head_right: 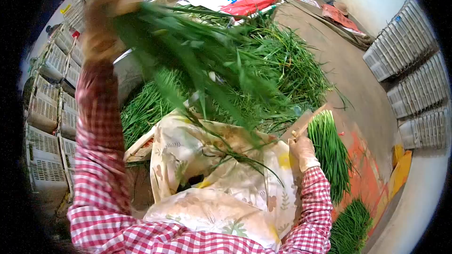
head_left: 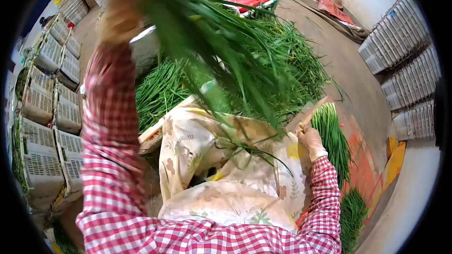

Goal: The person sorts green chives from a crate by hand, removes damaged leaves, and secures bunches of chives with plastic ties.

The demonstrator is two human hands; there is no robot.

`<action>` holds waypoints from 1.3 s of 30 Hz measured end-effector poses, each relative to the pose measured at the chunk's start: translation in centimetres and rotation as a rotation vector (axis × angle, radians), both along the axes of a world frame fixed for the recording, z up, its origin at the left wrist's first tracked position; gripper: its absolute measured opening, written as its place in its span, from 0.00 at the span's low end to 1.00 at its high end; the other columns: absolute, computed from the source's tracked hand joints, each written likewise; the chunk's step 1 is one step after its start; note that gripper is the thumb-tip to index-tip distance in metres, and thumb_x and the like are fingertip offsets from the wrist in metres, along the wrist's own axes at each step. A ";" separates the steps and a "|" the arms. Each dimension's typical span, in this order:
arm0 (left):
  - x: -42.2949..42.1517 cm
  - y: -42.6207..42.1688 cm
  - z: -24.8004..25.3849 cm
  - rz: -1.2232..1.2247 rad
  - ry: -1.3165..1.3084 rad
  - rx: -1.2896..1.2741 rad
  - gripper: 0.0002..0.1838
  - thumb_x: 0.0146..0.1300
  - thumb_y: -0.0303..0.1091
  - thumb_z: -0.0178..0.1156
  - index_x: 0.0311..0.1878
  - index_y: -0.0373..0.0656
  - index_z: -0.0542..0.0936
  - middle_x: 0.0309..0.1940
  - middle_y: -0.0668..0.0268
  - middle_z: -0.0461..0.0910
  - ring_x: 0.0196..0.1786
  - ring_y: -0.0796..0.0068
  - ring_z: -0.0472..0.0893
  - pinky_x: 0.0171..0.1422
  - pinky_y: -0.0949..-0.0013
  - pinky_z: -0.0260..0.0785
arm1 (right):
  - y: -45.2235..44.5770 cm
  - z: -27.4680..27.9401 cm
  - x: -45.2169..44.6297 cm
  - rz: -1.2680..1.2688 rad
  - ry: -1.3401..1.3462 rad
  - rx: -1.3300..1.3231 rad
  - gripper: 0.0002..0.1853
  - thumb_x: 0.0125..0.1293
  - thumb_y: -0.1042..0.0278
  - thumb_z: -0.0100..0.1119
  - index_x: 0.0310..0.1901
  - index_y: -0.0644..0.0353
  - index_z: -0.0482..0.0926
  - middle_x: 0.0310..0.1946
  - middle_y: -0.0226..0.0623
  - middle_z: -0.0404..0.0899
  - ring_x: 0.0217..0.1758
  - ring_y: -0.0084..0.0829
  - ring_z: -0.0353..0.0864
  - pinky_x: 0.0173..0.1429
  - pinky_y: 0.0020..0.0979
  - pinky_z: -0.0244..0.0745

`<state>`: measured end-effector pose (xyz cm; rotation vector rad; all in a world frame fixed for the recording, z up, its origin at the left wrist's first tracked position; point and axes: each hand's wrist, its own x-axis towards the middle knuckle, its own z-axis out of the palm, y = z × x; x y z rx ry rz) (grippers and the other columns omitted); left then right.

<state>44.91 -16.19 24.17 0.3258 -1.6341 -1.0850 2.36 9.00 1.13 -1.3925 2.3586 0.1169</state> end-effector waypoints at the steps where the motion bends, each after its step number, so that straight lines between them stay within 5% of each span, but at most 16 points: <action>1: -0.4 0.1 1.6 -0.118 -0.026 0.038 0.14 0.68 0.40 0.51 0.48 0.41 0.75 0.40 0.64 0.77 0.41 0.71 0.77 0.45 0.68 0.71 | 0.6 -0.2 -0.4 0.006 -0.043 -0.096 0.20 0.62 0.56 0.55 0.53 0.56 0.78 0.43 0.49 0.80 0.48 0.46 0.80 0.53 0.41 0.74; 4: -12.3 6.7 4.5 -0.539 -0.421 -0.290 0.15 0.65 0.41 0.52 0.47 0.41 0.75 0.34 0.64 0.77 0.29 0.72 0.78 0.35 0.71 0.73 | 1.4 0.8 -1.3 -0.005 -0.167 -0.336 0.20 0.63 0.57 0.56 0.54 0.56 0.77 0.45 0.47 0.80 0.47 0.43 0.80 0.52 0.38 0.75; 7: -20.5 13.6 -0.5 -0.787 -0.545 -0.575 0.11 0.60 0.37 0.55 0.41 0.42 0.77 0.29 0.63 0.77 0.26 0.69 0.77 0.31 0.69 0.72 | 2.9 5.5 1.5 -0.197 -0.413 -0.290 0.21 0.62 0.54 0.60 0.54 0.54 0.78 0.44 0.44 0.82 0.44 0.35 0.82 0.47 0.33 0.77; 8: -22.3 15.1 -3.1 -0.834 -0.516 -0.636 0.09 0.58 0.36 0.56 0.39 0.42 0.78 0.27 0.63 0.77 0.24 0.68 0.76 0.30 0.68 0.72 | 3.8 1.9 -0.4 -0.017 -0.425 -0.452 0.22 0.60 0.52 0.62 0.53 0.54 0.78 0.41 0.41 0.83 0.42 0.30 0.82 0.45 0.29 0.77; 10: -24.3 17.2 -7.4 -0.794 -0.521 -0.757 0.07 0.55 0.33 0.57 0.34 0.43 0.80 0.24 0.62 0.78 0.22 0.66 0.76 0.28 0.67 0.71 | 5.8 2.4 0.9 0.084 -0.553 -0.548 0.13 0.63 0.64 0.60 0.48 0.58 0.81 0.37 0.40 0.83 0.40 0.30 0.82 0.44 0.26 0.76; 11: -24.3 19.4 -7.5 -0.555 -1.131 -0.823 0.06 0.52 0.31 0.58 0.33 0.43 0.80 0.25 0.63 0.79 0.23 0.66 0.76 0.29 0.66 0.71 | 6.4 4.8 2.2 0.139 -0.618 -0.557 0.12 0.60 0.68 0.60 0.45 0.59 0.81 0.39 0.41 0.82 0.41 0.35 0.82 0.46 0.27 0.75; 13: -25.0 20.5 -9.1 -0.595 -1.091 -1.076 0.08 0.54 0.31 0.58 0.38 0.43 0.80 0.32 0.63 0.81 0.30 0.64 0.79 0.35 0.66 0.73 | 7.6 5.6 3.4 0.398 -0.222 -0.886 0.10 0.54 0.70 0.62 0.39 0.60 0.83 0.32 0.41 0.83 0.37 0.37 0.83 0.44 0.31 0.75; 16: -29.8 20.5 -26.4 -0.890 -0.851 -0.518 0.20 0.60 0.31 0.53 0.56 0.41 0.73 0.52 0.61 0.77 0.51 0.66 0.76 0.62 0.69 0.65 | 9.3 4.0 3.6 0.354 -0.344 -0.909 0.10 0.53 0.71 0.60 0.39 0.60 0.82 0.32 0.43 0.82 0.38 0.42 0.82 0.45 0.33 0.75; 18: -30.4 21.0 -26.9 -0.915 -0.863 -0.461 0.20 0.61 0.30 0.53 0.58 0.41 0.72 0.53 0.62 0.77 0.53 0.68 0.75 0.64 0.69 0.63 | 11.1 0.4 2.8 0.240 -0.352 -0.801 0.09 0.54 0.71 0.58 0.38 0.59 0.81 0.33 0.44 0.82 0.40 0.42 0.81 0.45 0.34 0.75; 21: -30.1 22.1 -14.1 -0.789 -0.938 -0.652 0.16 0.62 0.30 0.51 0.52 0.36 0.74 0.50 0.62 0.78 0.48 0.71 0.78 0.58 0.72 0.68 | 10.7 2.3 1.2 0.158 -0.388 -0.816 0.09 0.56 0.71 0.56 0.38 0.60 0.79 0.36 0.45 0.81 0.41 0.43 0.81 0.45 0.33 0.74; 23: -30.6 22.9 -8.0 -0.587 -1.522 -1.153 0.11 0.59 0.31 0.50 0.40 0.35 0.77 0.34 0.61 0.77 0.35 0.78 0.79 0.39 0.77 0.73 | 9.7 7.9 1.0 0.188 -0.386 -0.729 0.16 0.60 0.69 0.56 0.50 0.60 0.77 0.45 0.44 0.80 0.47 0.44 0.79 0.48 0.32 0.73; 25: -29.9 23.5 -6.8 -0.453 -1.309 -1.172 0.11 0.56 0.31 0.54 0.40 0.35 0.76 0.33 0.61 0.77 0.34 0.74 0.78 0.40 0.71 0.73 | 9.6 9.3 1.6 0.182 -1.195 -1.071 0.35 0.62 0.56 0.57 0.67 0.64 0.60 0.68 0.46 0.57 0.70 0.39 0.59 0.66 0.32 0.61; 26: -28.9 23.1 -6.6 -0.292 -1.115 -1.123 0.12 0.53 0.32 0.57 0.40 0.36 0.76 0.32 0.61 0.77 0.34 0.69 0.78 0.41 0.65 0.73 | 9.3 10.4 2.1 0.240 -1.323 -1.118 0.36 0.61 0.55 0.57 0.67 0.63 0.59 0.69 0.46 0.56 0.71 0.40 0.57 0.67 0.35 0.58; 31: -28.5 25.4 0.6 -0.064 -0.591 -1.039 0.07 0.48 0.29 0.62 0.25 0.40 0.73 0.22 0.60 0.73 0.25 0.61 0.74 0.33 0.63 0.68 | 4.8 16.1 5.0 0.514 -0.763 -1.277 0.42 0.57 0.48 0.56 0.69 0.61 0.54 0.71 0.48 0.49 0.74 0.45 0.46 0.69 0.47 0.42; 35: -28.0 28.0 3.4 0.162 -0.541 -0.777 0.10 0.59 0.30 0.60 0.25 0.38 0.72 0.23 0.61 0.74 0.26 0.69 0.73 0.34 0.69 0.65 | 1.9 18.1 6.3 0.522 -0.449 -1.449 0.47 0.54 0.42 0.55 0.70 0.59 0.51 0.72 0.50 0.44 0.76 0.49 0.37 0.71 0.58 0.30; 39: -29.3 27.6 7.1 -0.345 -0.078 -0.337 0.18 0.68 0.43 0.46 0.22 0.47 0.64 0.16 0.71 0.61 0.24 0.75 0.64 0.42 0.69 0.60 | 1.9 20.5 3.5 0.495 -0.232 -1.639 0.47 0.51 0.36 0.59 0.66 0.58 0.55 0.65 0.45 0.57 0.73 0.50 0.45 0.68 0.58 0.40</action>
